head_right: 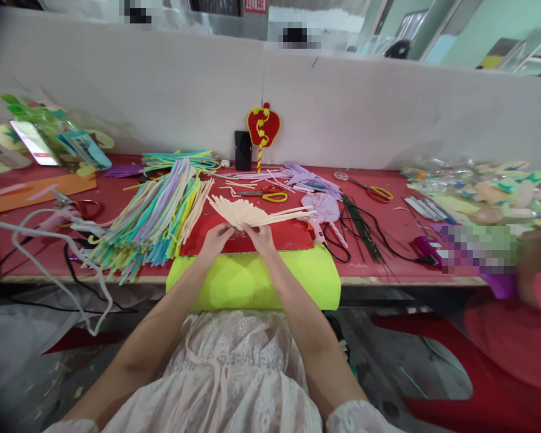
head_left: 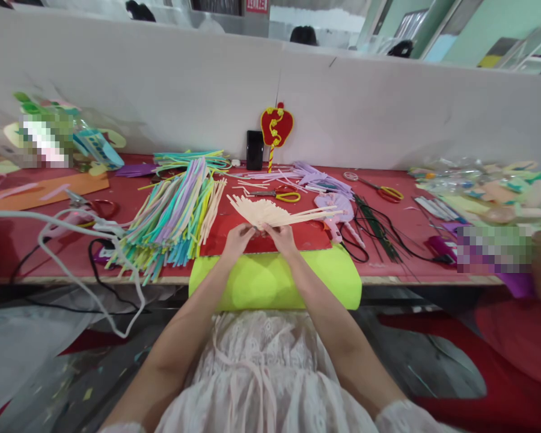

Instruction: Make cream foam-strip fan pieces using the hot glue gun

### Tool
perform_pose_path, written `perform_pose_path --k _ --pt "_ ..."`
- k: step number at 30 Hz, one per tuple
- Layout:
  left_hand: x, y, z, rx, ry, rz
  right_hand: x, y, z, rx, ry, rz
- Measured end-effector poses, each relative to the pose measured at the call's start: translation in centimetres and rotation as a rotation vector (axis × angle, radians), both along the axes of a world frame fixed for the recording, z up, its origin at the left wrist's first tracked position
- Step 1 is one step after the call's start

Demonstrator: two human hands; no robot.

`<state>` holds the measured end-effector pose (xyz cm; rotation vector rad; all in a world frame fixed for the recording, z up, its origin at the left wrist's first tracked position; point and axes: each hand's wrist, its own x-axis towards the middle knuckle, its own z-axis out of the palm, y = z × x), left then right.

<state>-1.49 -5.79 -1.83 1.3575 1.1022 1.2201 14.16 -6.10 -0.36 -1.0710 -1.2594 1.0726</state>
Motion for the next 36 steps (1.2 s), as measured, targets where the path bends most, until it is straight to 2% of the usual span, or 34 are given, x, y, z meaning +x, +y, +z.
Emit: perform_pose_path --k 6,11,20,28,32,36 --pt "0.2 -0.5 0.7 -0.005 0.034 0.039 0.4 0.2 0.0 0.008 -0.005 0.042" --pt "0.1 -0.4 0.6 0.035 0.075 0.061 0.5 0.4 -0.3 -0.020 -0.026 0.048" --pt "0.1 -0.1 -0.2 -0.009 0.003 -0.011 0.7 0.8 -0.9 -0.041 -0.022 0.090" --pt "0.0 -0.4 0.1 -0.021 0.009 -0.033 0.8 0.5 -0.7 -0.053 0.020 0.143" --pt "0.0 -0.6 0.3 0.021 0.036 0.001 0.6 0.2 -0.2 -0.059 0.016 0.134" --pt "0.0 -0.8 0.5 0.061 0.111 0.043 0.6 0.3 -0.5 -0.091 0.009 0.124"
